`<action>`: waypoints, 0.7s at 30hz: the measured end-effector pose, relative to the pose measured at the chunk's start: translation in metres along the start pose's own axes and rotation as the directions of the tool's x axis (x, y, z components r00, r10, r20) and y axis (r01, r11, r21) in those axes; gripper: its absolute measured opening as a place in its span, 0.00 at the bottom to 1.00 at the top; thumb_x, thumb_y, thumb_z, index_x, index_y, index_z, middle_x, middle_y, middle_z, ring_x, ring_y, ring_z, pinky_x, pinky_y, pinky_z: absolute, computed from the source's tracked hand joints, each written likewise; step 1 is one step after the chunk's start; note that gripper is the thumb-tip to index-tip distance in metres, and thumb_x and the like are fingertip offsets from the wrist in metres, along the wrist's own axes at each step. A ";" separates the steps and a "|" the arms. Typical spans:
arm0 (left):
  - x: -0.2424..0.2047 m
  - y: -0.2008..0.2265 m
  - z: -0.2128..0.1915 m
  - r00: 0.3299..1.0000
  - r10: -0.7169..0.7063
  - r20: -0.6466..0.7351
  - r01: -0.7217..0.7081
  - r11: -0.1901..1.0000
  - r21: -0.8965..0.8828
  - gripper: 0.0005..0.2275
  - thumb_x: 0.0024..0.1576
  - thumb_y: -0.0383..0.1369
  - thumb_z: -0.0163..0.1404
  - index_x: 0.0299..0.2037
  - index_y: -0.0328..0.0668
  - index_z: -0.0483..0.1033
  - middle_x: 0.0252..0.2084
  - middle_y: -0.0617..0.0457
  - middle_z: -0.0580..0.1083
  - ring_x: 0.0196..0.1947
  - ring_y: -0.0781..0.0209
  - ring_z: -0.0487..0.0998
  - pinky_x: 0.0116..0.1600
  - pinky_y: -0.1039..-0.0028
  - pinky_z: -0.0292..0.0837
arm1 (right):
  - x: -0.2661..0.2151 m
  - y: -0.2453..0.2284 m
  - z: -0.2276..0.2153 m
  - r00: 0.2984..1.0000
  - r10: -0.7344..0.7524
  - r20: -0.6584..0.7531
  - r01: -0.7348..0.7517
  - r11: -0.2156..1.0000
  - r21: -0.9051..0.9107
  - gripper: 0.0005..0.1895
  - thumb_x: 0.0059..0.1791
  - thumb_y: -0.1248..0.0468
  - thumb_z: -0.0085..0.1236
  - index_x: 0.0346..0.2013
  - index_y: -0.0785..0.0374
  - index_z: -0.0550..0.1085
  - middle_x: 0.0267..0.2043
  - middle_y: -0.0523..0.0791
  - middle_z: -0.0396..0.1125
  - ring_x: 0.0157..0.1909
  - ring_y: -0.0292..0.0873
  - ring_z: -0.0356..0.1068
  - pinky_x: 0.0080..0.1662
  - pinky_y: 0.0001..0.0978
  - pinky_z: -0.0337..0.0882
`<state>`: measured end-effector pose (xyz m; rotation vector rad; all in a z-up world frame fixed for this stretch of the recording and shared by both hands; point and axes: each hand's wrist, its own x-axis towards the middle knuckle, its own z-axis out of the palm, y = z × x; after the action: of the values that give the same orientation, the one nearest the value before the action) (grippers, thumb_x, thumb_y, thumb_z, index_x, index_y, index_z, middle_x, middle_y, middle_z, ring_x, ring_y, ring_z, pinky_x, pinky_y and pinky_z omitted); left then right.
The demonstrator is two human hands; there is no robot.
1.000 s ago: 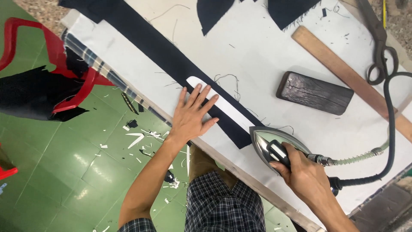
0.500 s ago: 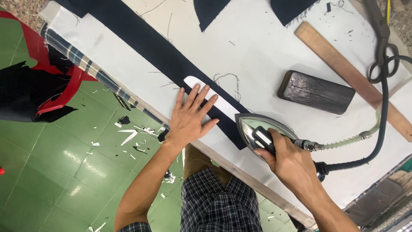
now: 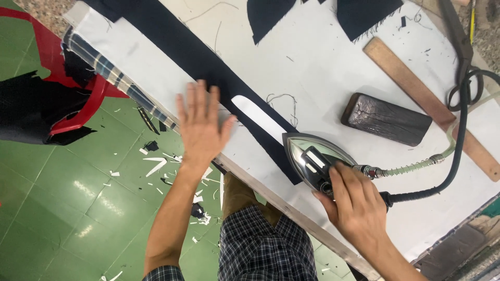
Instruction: The person irons a long strip of black fabric on a white work table using a steam iron. They repeatedly smooth the fabric with the iron and use a small black rectangular block to press down on the material while ironing.
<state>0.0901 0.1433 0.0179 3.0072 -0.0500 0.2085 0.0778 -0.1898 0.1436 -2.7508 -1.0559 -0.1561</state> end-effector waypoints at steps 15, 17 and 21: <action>-0.008 0.017 0.015 0.917 0.376 0.132 -0.360 0.924 -0.131 0.31 0.66 0.58 0.40 0.75 0.54 0.57 0.77 0.47 0.53 0.77 0.48 0.50 0.76 0.47 0.43 | 0.016 0.014 0.014 0.906 0.167 0.389 -0.269 0.936 0.226 0.33 0.51 0.48 0.51 0.64 0.66 0.63 0.50 0.53 0.70 0.41 0.56 0.73 0.38 0.49 0.77; -0.005 0.016 0.018 0.922 0.357 0.148 -0.340 0.932 -0.130 0.30 0.65 0.59 0.38 0.75 0.58 0.58 0.78 0.49 0.51 0.78 0.49 0.48 0.76 0.47 0.41 | 0.020 0.017 0.019 0.850 0.215 0.481 -0.381 0.881 0.280 0.32 0.52 0.48 0.48 0.65 0.63 0.61 0.53 0.56 0.70 0.38 0.58 0.77 0.35 0.53 0.79; -0.005 0.017 0.016 0.935 0.325 0.144 -0.305 0.941 -0.144 0.30 0.65 0.59 0.36 0.74 0.58 0.60 0.78 0.50 0.51 0.78 0.52 0.48 0.77 0.48 0.41 | 0.014 0.020 0.024 0.828 0.206 0.521 -0.356 0.912 0.205 0.35 0.51 0.44 0.45 0.67 0.57 0.58 0.48 0.53 0.71 0.32 0.56 0.76 0.27 0.53 0.78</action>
<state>0.0862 0.1242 0.0038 2.8713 -0.5447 -0.0178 0.1025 -0.1901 0.1193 -2.6746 -0.6631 0.7251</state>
